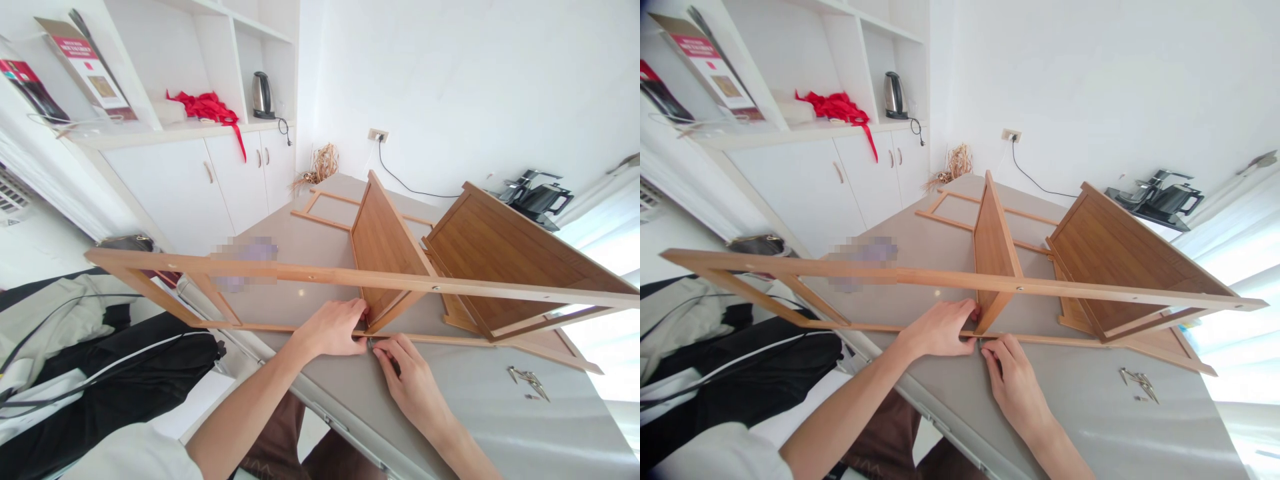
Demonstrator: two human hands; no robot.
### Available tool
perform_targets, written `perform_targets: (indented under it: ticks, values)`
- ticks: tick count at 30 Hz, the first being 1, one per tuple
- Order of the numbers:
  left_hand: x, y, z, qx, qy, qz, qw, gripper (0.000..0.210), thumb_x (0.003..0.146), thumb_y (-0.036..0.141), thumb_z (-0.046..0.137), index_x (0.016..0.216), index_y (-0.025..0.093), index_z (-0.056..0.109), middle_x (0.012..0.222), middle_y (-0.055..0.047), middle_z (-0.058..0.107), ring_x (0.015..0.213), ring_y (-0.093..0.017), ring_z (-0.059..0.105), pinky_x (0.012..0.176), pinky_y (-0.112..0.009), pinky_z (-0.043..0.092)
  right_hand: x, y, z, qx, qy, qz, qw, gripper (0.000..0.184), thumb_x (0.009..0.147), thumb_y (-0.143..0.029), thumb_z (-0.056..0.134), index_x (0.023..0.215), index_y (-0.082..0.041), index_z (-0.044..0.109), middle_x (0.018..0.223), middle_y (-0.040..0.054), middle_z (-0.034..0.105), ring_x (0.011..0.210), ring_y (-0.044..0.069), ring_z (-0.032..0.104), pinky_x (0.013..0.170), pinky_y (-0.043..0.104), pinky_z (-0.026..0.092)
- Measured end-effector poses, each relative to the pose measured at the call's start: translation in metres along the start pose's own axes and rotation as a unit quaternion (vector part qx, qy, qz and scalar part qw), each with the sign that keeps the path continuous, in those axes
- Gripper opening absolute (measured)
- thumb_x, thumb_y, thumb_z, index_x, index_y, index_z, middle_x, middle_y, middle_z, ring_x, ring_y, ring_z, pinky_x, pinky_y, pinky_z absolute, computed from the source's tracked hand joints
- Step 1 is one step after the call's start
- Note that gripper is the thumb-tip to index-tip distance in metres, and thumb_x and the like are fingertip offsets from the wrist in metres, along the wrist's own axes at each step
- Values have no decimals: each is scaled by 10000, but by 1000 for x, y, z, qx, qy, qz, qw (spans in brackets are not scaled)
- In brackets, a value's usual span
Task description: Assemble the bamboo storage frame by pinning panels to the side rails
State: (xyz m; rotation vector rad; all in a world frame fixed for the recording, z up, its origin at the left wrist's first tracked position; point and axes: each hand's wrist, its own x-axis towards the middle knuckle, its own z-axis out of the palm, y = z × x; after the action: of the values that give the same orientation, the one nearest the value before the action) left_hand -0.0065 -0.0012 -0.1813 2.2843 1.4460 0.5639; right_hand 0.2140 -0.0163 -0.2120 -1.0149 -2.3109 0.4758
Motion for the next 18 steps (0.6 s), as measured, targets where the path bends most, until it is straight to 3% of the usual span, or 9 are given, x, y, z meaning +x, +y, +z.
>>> perform_targets:
  ticks: [18]
  values:
    - [1, 0, 2, 6, 8, 7, 1000, 308, 787, 330, 644, 1036, 232, 492, 1072, -24, 713, 955, -268, 714, 788, -366, 534, -1, -1, 1, -32, 8, -22, 999, 114, 1016, -181, 476, 982, -234, 572, 921, 38, 569, 833, 178, 577, 760, 323, 504]
